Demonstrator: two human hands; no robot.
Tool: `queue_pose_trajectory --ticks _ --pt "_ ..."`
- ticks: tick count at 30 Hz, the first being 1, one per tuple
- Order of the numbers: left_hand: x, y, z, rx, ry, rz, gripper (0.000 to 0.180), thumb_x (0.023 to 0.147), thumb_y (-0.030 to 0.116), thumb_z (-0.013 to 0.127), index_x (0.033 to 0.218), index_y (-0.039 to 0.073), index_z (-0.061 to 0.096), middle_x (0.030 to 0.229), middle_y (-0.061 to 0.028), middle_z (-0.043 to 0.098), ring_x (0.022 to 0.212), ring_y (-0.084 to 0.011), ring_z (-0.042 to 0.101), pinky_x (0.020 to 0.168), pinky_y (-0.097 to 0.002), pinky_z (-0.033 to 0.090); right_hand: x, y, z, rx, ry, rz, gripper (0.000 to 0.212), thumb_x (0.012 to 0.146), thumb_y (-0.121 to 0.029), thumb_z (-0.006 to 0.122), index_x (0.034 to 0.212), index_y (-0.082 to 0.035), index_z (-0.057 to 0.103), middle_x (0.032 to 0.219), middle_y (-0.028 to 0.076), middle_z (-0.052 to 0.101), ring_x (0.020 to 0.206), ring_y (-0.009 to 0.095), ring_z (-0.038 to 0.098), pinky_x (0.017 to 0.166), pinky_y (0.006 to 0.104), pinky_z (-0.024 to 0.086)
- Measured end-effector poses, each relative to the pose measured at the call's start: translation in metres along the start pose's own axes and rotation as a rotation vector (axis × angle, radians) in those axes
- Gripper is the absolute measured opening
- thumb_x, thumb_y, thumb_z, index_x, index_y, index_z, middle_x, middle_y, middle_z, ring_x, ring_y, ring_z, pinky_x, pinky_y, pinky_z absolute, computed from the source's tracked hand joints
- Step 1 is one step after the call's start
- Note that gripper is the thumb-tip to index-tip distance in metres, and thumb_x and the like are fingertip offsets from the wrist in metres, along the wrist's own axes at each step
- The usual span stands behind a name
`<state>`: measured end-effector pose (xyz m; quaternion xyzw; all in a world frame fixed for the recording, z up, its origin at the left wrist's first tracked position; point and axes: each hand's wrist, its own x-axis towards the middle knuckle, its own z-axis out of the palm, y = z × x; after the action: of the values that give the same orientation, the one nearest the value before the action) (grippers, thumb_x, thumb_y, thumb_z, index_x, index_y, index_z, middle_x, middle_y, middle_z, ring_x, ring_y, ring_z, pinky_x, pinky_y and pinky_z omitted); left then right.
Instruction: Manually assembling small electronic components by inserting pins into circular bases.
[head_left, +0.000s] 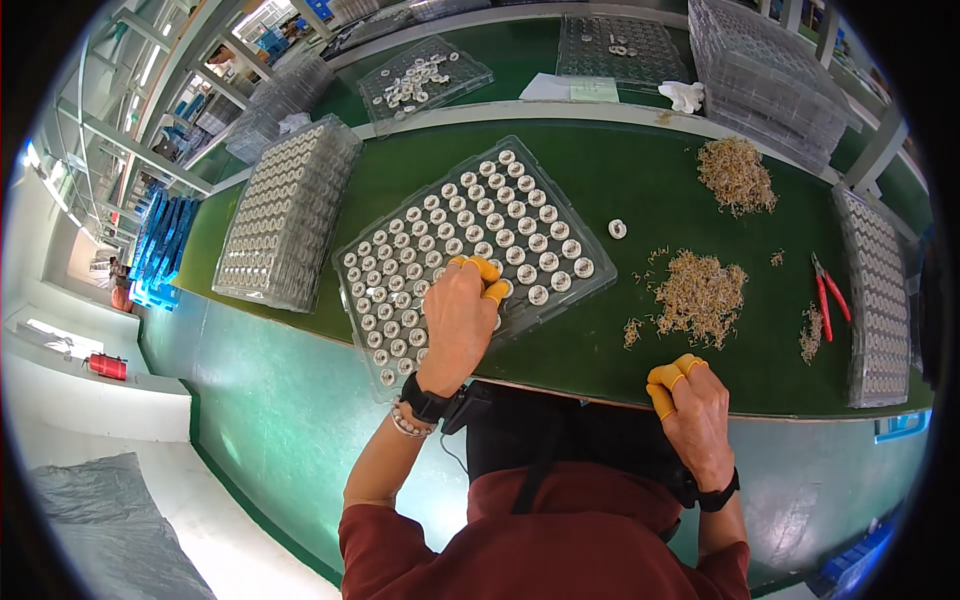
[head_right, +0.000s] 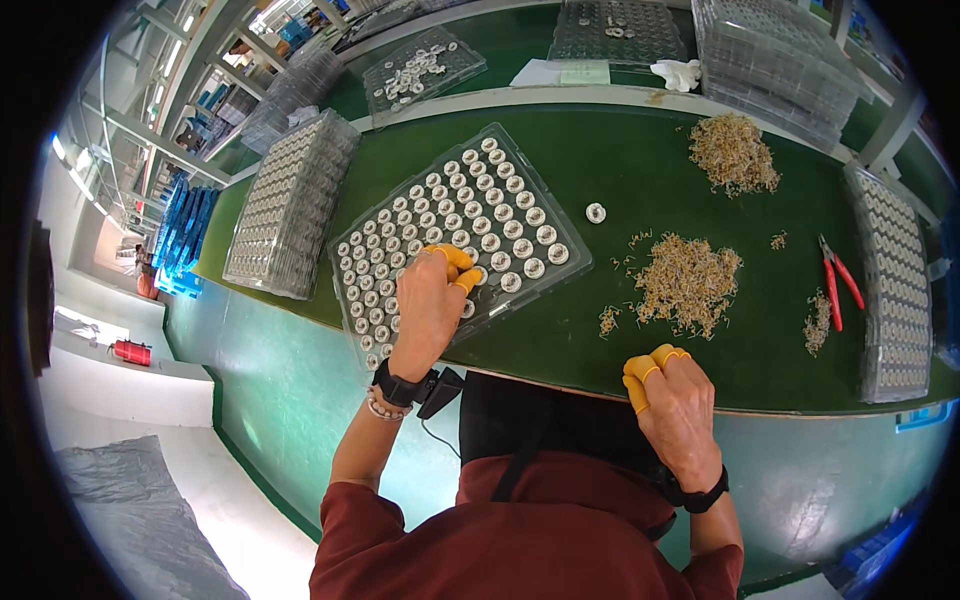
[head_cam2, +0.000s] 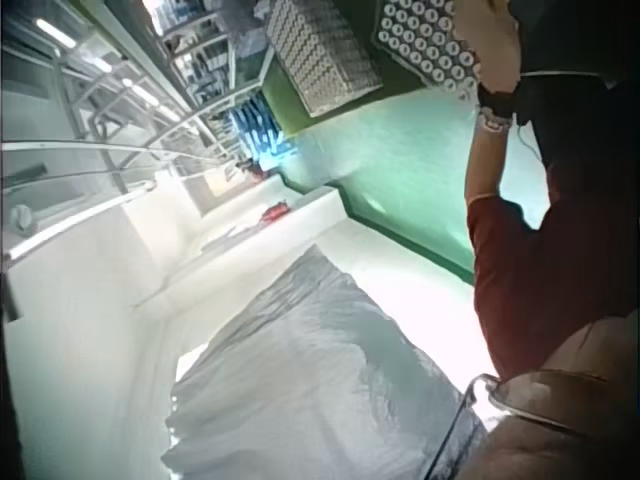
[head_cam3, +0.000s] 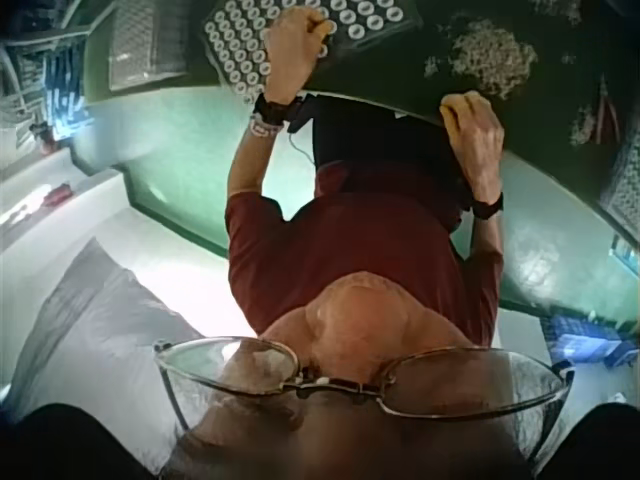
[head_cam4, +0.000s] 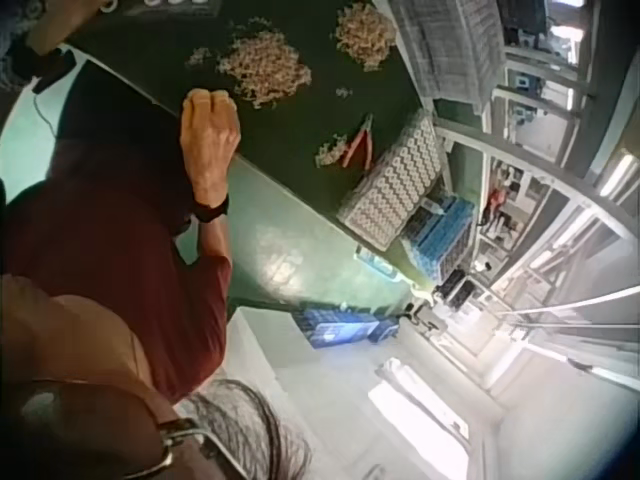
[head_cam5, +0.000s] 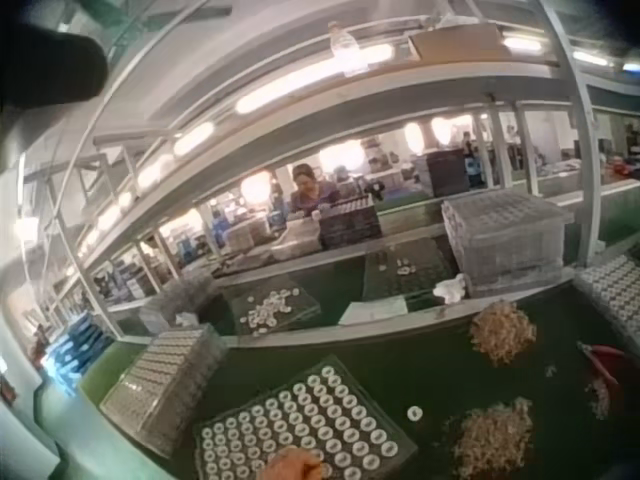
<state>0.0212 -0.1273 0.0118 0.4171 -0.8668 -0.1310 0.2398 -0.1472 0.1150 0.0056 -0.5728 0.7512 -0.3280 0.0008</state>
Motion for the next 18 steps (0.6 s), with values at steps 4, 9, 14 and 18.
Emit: queue_pose_trajectory --ticks 4,9,14,18 --pt "0.000 -0.008 -0.003 0.014 0.023 0.052 0.016 0.075 0.009 0.075 0.082 -0.002 0.066 0.073 -0.0156 0.063 0.064 -0.0304 0.060 0.059 -0.0396 0.046 0.004 -0.003 0.000 -0.014 0.000 0.001 0.020 0.072 -0.005 0.074 0.089 -0.003 0.063 0.081 0.011 0.054 0.075 0.031 0.054 0.065 0.0403 0.046" --pt "-0.028 -0.009 -0.025 0.027 0.012 -0.002 0.018 0.077 0.016 0.074 0.089 0.004 0.068 0.074 -0.0148 0.064 0.066 -0.0315 0.062 0.059 -0.0394 0.048 -0.002 -0.006 0.003 -0.073 0.031 0.041 0.019 0.073 -0.005 0.072 0.089 -0.003 0.061 0.083 0.012 0.055 0.077 0.032 0.054 0.068 0.0410 0.046" --pt "-0.046 -0.005 -0.018 0.110 -0.048 0.055 0.018 0.079 0.018 0.070 0.092 0.006 0.067 0.080 -0.0161 0.062 0.071 -0.0348 0.061 0.061 -0.0437 0.048 -0.006 -0.010 0.004 -0.053 0.037 0.045 0.015 0.074 -0.001 0.069 0.085 -0.002 0.058 0.083 0.013 0.054 0.080 0.036 0.054 0.071 0.0436 0.045" --pt "-0.050 0.003 -0.027 0.115 -0.042 0.048 0.019 0.079 0.016 0.069 0.092 0.002 0.065 0.082 -0.0170 0.061 0.072 -0.0348 0.061 0.061 -0.0434 0.048 -0.012 -0.011 0.000 0.050 -0.020 0.088 0.014 0.075 0.002 0.067 0.085 -0.001 0.057 0.082 0.013 0.055 0.074 0.032 0.055 0.066 0.0399 0.045"
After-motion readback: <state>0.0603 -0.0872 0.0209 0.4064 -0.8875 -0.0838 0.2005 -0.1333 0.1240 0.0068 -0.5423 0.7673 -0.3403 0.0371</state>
